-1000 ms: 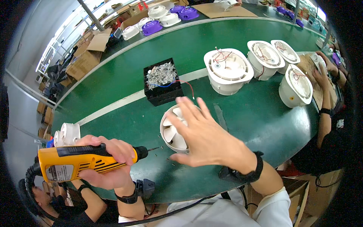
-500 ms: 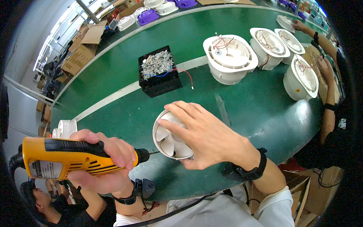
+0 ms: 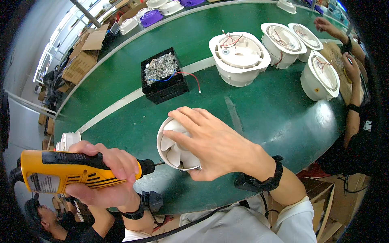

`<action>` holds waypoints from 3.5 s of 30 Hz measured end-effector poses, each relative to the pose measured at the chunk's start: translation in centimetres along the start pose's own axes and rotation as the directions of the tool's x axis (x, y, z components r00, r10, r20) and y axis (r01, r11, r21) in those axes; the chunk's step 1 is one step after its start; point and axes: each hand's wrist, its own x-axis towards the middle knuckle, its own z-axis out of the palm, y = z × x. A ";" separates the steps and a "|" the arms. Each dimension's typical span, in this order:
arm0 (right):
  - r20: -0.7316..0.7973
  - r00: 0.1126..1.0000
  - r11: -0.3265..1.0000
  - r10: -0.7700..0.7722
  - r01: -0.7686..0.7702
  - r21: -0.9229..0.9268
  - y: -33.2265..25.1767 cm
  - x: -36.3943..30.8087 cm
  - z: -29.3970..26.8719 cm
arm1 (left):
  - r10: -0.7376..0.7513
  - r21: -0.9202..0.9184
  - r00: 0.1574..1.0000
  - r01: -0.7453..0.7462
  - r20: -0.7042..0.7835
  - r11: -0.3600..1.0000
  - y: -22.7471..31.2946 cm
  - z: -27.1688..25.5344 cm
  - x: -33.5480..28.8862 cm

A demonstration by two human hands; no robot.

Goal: The person uses a yellow power drill to secure screws into white fan housings on a green assembly table. They repeatedly pick up fan units, align them, and drive screws into the casing to fasten the components together. The person handles multiple fan units one by one, moving completed units aside and retrieving new ones from a stack.

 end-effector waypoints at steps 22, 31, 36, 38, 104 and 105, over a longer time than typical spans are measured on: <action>-0.021 0.979 0.964 0.201 -0.201 -0.172 -2.5 -0.3 0.2 | 0.042 0.068 0.995 -0.036 -0.085 0.997 1.4 -2.1 0.7; -0.166 0.955 0.945 0.247 -0.276 -0.177 -2.6 0.3 1.5 | 0.047 0.048 0.992 -0.041 -0.115 0.998 -0.1 -0.7 -0.8; -0.159 0.961 0.950 0.226 -0.253 -0.184 -2.3 0.5 1.6 | 0.088 0.088 0.990 -0.079 -0.107 0.993 -0.1 -0.9 -1.0; -0.159 0.963 0.951 0.218 -0.246 -0.185 -2.3 0.5 1.6 | 0.056 0.024 0.995 -0.054 -0.083 0.998 0.0 -0.6 -1.2; -0.136 0.990 0.997 0.035 -0.044 -0.061 -0.2 0.4 0.9 | 0.077 0.119 0.997 -0.074 -0.024 0.990 -1.1 1.8 -0.3; -0.129 0.991 0.997 0.041 -0.049 -0.063 -0.1 0.4 0.9 | 0.084 0.110 0.996 -0.082 -0.019 0.991 -1.2 1.7 -0.3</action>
